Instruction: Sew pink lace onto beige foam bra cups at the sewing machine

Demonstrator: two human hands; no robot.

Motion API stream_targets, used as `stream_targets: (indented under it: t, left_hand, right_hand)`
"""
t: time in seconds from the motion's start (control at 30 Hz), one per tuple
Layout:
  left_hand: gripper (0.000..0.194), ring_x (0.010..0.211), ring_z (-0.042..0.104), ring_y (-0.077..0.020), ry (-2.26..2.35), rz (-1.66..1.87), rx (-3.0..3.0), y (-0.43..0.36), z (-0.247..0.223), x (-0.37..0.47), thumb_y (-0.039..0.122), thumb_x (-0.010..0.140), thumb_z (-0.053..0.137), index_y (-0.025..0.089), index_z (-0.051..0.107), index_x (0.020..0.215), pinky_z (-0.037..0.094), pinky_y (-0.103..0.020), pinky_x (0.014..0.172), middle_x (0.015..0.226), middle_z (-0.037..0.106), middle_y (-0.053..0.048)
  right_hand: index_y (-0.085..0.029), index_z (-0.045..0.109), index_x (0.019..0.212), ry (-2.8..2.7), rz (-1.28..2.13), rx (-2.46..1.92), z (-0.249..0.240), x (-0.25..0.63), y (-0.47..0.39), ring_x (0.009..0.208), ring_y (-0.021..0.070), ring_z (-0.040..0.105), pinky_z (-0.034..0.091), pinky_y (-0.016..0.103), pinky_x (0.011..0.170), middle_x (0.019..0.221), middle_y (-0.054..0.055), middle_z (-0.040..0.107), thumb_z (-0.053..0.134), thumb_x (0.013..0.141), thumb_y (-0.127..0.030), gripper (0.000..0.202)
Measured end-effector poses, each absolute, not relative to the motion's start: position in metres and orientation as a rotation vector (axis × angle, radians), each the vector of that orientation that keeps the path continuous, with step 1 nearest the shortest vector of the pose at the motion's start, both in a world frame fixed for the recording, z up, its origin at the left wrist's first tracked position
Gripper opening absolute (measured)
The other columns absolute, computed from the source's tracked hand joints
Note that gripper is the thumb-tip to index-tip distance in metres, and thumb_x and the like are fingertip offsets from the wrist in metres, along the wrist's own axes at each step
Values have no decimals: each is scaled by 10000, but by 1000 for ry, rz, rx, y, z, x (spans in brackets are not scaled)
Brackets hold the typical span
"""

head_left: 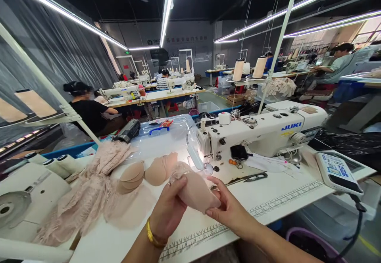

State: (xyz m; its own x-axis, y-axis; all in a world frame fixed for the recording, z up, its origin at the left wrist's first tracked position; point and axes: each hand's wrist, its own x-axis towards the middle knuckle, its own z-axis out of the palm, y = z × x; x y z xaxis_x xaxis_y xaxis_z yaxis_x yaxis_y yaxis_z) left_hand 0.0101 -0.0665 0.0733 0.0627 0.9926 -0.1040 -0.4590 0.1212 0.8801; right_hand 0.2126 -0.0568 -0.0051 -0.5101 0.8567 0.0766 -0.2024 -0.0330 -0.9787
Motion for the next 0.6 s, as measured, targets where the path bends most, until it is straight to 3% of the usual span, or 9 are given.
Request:
stream_targets:
  t: [0.07,0.13,0.2,0.3,0.37,0.47,0.6]
  left_hand:
    - [365,976,671,-267,817,1004,1302,-66,75,-1,508,805,801,234,770,1045,545,-362,884,1022,740,-68]
    - [254,909,671,-272,738,688,1697,-61,75,-8,407,766,829,246,779,957,513,-404,924,975,742,-65]
    - [87,910,664,-272,721,471,2008,-51,69,-9,252,738,806,231,752,803,441,-459,1015,1011,741,-66]
    - [86,1024,655,-285,787,183,2458,-27,57,-2,167,737,725,186,668,676,327,-524,1101,1182,703,-78]
    - [102,1012,667,-280,792,61,2559,-10,50,4,189,728,736,176,660,661,339,-512,1080,1216,682,-79]
    - [83,904,687,-258,785,172,2534,6,49,8,190,709,758,191,694,656,388,-454,1004,1143,703,-75]
    - [96,968,697,-311,820,261,2450,8,58,10,173,716,750,207,707,637,388,-430,992,1115,716,-105]
  right_hand:
    - [-283,458,1399,-1783,1299,-660,-6,225,-39,859,186,602,457,314,761,968,21,648,698,931,-325,528]
    - [-255,599,1179,-2147,766,-496,-7,236,-13,864,187,581,445,325,772,959,37,678,575,981,-199,207]
    - [-237,638,997,-2390,250,-345,-10,241,16,881,185,565,420,340,796,956,33,713,480,1016,-115,201]
    - [-216,651,891,-2583,-126,-296,-19,241,53,938,182,572,410,332,801,966,23,742,458,1053,-112,273]
    - [-205,672,861,-2595,-103,-348,-24,240,68,980,183,597,422,306,764,985,32,758,450,1049,-107,307]
    - [-243,739,932,-2480,163,-454,-21,244,74,1033,194,648,465,301,767,1033,23,785,432,1007,-71,360]
    - [-324,790,1057,-2241,731,-581,0,256,53,1038,244,698,503,421,926,1076,26,794,571,981,-209,258]
